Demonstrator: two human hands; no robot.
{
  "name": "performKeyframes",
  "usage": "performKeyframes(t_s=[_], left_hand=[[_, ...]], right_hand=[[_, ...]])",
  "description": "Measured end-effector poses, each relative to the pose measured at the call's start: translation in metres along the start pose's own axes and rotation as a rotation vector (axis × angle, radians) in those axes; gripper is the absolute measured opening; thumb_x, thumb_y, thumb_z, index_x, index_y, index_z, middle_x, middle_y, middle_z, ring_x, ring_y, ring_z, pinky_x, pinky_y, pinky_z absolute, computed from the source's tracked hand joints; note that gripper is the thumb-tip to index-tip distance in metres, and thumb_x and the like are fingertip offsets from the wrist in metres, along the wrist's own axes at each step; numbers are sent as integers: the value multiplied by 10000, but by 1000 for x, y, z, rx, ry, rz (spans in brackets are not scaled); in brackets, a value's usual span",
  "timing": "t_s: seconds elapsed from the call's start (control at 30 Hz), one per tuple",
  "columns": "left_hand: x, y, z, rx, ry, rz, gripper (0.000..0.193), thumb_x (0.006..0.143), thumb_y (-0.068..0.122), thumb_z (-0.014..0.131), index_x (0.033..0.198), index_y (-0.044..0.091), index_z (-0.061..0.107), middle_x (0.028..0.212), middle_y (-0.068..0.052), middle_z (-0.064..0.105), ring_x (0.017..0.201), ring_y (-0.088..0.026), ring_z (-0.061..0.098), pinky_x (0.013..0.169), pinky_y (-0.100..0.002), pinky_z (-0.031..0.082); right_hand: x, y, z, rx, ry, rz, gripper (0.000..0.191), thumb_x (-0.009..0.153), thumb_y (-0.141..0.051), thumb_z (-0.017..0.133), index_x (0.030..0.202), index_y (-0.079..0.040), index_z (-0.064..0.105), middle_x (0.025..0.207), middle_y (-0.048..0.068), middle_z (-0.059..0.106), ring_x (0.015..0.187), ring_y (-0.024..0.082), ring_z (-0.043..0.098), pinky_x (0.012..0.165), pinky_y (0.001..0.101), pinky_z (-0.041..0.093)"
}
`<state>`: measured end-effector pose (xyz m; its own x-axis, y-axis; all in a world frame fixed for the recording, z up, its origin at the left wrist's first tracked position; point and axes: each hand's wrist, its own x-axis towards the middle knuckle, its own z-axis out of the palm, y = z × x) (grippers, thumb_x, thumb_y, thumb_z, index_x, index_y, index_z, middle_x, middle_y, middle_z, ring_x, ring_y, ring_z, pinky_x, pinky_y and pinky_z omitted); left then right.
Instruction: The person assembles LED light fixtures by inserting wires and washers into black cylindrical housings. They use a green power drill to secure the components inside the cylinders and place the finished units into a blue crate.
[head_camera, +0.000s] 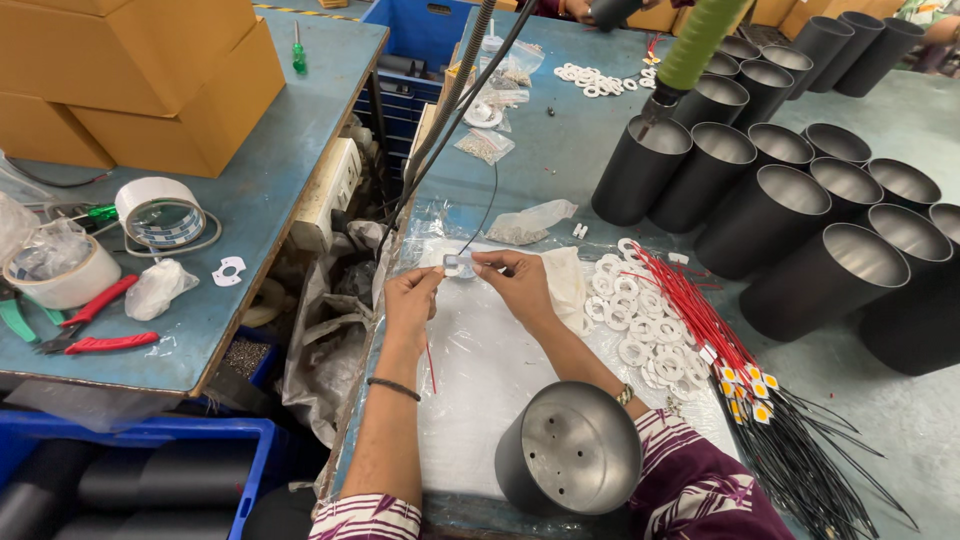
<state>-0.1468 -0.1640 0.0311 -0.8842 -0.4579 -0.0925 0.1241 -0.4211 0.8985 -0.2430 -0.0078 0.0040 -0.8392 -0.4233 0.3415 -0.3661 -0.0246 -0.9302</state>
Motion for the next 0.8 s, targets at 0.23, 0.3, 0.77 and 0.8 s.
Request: performKeyframes(t_s=[0.23, 0.3, 0.77, 0.8], left_hand=[[-8, -7, 3, 25, 46, 95, 160, 917, 109, 721, 919, -46, 761, 598, 70, 502, 457, -15, 330, 427, -243, 217], [-9, -10, 5, 17, 72, 108, 163, 921, 109, 720, 908, -50, 754, 606, 71, 516, 464, -19, 339, 433, -242, 231], [-2, -19, 2, -86, 91, 89, 135, 911, 81, 727, 870, -47, 725, 589, 82, 451, 449, -19, 290, 430, -254, 181], [-2, -19, 2, -76, 92, 94, 137, 911, 82, 729, 869, -48, 724, 593, 82, 454, 453, -19, 292, 432, -254, 183]], right_hand=[[-5, -1, 6, -212, 33, -50, 150, 869, -82, 786, 1014, -59, 821, 928, 28, 811, 659, 45, 546, 565, 226, 406], [-7, -1, 7, -236, 27, -112, 142, 868, -77, 781, 1005, -61, 814, 945, 31, 809, 712, 54, 610, 597, 228, 445], [-6, 1, 3, -404, -69, -154, 189, 831, -64, 776, 1010, -114, 813, 941, 65, 783, 755, 182, 661, 664, 307, 504], [-7, 0, 3, -403, -77, -134, 196, 829, -66, 775, 1015, -113, 814, 931, 67, 782, 747, 189, 656, 657, 311, 500]])
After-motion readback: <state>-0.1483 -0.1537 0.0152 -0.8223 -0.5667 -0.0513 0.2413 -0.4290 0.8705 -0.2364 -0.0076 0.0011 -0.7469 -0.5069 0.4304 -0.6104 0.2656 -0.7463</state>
